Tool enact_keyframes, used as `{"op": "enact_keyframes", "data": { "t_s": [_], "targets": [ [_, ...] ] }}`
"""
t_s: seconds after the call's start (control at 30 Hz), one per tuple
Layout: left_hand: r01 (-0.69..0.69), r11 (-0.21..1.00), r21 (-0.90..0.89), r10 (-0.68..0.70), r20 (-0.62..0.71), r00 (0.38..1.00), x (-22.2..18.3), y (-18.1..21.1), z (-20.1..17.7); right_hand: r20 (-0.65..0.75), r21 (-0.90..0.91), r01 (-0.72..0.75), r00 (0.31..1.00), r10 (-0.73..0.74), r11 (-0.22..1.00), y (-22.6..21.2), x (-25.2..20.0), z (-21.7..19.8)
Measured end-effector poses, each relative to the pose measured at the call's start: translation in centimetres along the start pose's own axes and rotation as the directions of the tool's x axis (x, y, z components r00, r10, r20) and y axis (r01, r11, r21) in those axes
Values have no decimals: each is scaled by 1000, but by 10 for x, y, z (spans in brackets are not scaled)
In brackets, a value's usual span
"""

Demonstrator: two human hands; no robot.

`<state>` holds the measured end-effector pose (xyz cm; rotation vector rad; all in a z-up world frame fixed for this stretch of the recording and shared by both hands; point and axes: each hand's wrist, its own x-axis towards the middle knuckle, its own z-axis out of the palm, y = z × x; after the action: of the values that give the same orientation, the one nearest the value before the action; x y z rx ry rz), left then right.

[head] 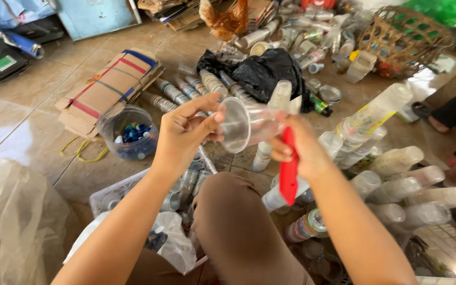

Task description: Cutting and sorting plastic cups for recycling using a hand tool

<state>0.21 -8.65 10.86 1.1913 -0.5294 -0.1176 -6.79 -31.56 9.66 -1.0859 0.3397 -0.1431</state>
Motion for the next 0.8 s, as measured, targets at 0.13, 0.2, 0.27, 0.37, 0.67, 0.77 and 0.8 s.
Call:
{"op": "enact_keyframes", "data": {
  "t_s": [0.13, 0.2, 0.27, 0.37, 0.67, 0.77, 0.8],
  "targets": [
    [224, 963, 151, -260, 300, 918, -37, 0, -85, 34, -133, 190, 982, -187, 973, -63, -40, -19],
    [433, 581, 689, -691, 137, 709, -73, -2, -142, -4, -499, 434, 864, -503, 750, -90, -50, -77],
    [501, 424, 755, -797, 47, 603, -133, -58, -229, 109, -806, 428, 787, -607, 410, -103, -60, -127],
    [480, 477, 736, -764, 77, 641, -225, -71, -298, 195, -962, 271, 753, -628, 26, -108, -57, -170],
    [381, 759, 528, -439, -17, 898, -413, -161, -377, -72, -918, -210, 923, -378, -337, -76, -31, -111],
    [369, 790, 489, -353, -130, 927, -439, -209, -367, -84, -921, -195, 945, -316, -338, -59, -18, -129],
    [369, 798, 477, -329, -167, 929, -449, -222, -361, -58, -937, -170, 937, -343, -305, -51, -17, -138]
  ]
}}
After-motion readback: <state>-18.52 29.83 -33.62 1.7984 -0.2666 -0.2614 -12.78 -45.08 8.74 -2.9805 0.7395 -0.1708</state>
